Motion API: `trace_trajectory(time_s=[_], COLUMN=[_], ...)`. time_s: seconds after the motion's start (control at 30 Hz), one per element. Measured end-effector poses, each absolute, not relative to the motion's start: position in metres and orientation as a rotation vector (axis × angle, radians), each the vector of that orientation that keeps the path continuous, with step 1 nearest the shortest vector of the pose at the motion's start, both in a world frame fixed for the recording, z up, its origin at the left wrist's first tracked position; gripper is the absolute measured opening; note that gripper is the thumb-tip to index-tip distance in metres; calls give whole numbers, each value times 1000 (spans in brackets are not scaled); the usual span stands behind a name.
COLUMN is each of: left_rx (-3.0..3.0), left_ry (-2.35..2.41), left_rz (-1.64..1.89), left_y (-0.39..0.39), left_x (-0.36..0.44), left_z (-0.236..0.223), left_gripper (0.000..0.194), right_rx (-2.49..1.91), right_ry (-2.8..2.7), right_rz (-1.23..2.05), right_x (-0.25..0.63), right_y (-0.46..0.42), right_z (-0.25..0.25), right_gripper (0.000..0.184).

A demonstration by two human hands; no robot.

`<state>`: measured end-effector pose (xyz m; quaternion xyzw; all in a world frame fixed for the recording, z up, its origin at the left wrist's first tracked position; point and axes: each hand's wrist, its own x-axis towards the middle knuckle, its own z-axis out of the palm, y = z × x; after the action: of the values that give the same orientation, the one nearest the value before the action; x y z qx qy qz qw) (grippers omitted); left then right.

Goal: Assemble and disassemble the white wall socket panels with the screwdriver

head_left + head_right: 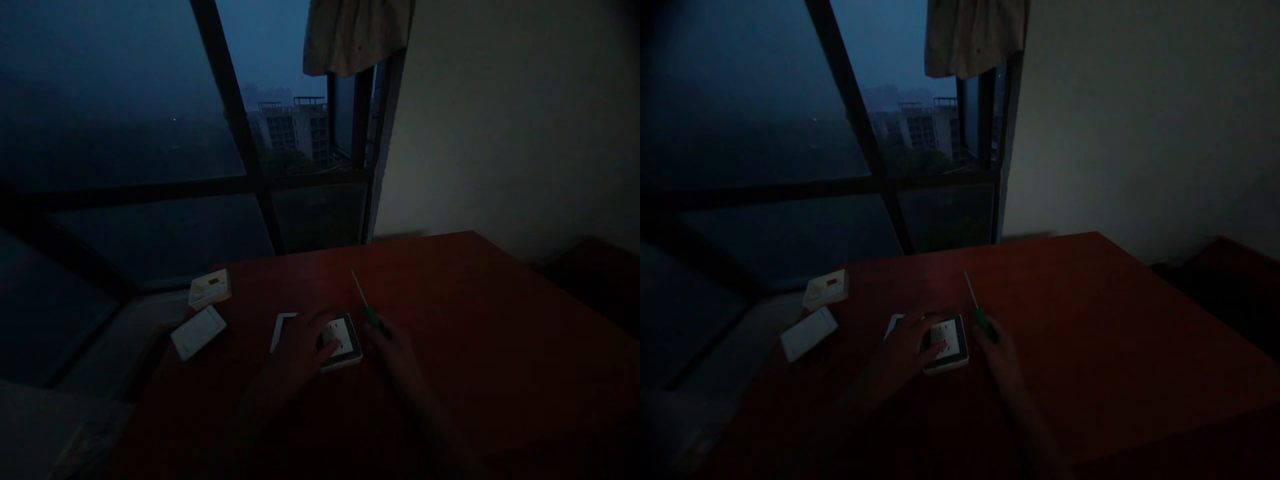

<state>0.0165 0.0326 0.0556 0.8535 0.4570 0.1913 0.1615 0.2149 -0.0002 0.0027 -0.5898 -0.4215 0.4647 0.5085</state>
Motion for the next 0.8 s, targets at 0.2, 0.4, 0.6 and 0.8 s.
trace_trajectory(time_s=[0.2, 0.4, 0.6, 0.8], left_rx=[2333, 2311, 2264, 2218], left_ry=[1259, 1200, 1175, 1166], left_rz=[461, 514, 583, 616], left_y=[18, 18, 19, 19], left_x=[4, 4, 4, 7], left_z=[34, 26, 22, 26], left_gripper=[76, 66, 66, 63], right_rx=[-1610, -1470, -1494, -1458], right_ry=[-1399, -1960, -2036, -2159], right_rz=[787, 634, 380, 277], right_x=[252, 283, 280, 264], right_y=[-4, 1, 17, 23], right_z=[52, 132, 167, 170], right_gripper=[43, 23, 21, 16])
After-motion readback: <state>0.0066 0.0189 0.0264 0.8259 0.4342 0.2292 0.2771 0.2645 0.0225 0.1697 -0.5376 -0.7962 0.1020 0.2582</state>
